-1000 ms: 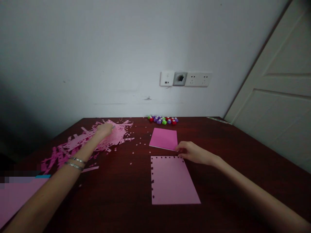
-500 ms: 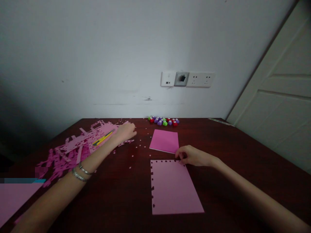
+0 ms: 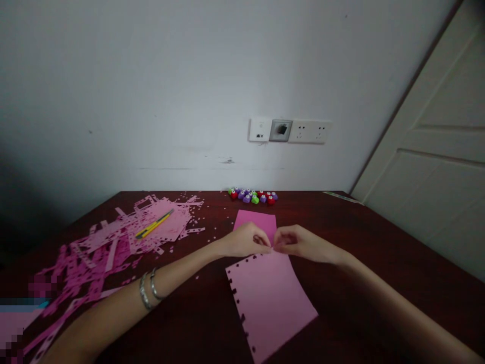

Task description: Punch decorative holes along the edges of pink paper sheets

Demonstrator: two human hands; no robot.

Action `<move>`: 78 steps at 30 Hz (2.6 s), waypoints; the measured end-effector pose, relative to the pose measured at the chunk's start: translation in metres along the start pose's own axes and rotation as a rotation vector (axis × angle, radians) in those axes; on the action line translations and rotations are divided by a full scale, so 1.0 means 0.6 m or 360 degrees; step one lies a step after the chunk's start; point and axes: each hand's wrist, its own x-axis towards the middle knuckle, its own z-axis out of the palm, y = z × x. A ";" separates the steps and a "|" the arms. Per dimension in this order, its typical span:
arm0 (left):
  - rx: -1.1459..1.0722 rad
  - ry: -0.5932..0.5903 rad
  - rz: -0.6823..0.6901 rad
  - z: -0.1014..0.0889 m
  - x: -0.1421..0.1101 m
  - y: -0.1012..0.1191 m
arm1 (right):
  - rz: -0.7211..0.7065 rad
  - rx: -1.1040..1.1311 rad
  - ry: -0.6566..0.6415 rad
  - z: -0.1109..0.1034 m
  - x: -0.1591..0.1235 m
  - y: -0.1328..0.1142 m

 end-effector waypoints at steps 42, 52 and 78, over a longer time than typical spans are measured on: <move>-0.0496 0.0174 -0.0148 -0.058 -0.021 0.030 | -0.0004 0.0244 0.0133 0.005 0.026 -0.060; -0.0646 0.0106 -0.0148 -0.051 -0.020 0.037 | 0.0020 0.0292 0.0061 0.014 0.029 -0.060; -0.0576 0.0044 -0.0178 -0.062 -0.023 0.036 | 0.0202 0.0407 0.0083 0.011 0.021 -0.073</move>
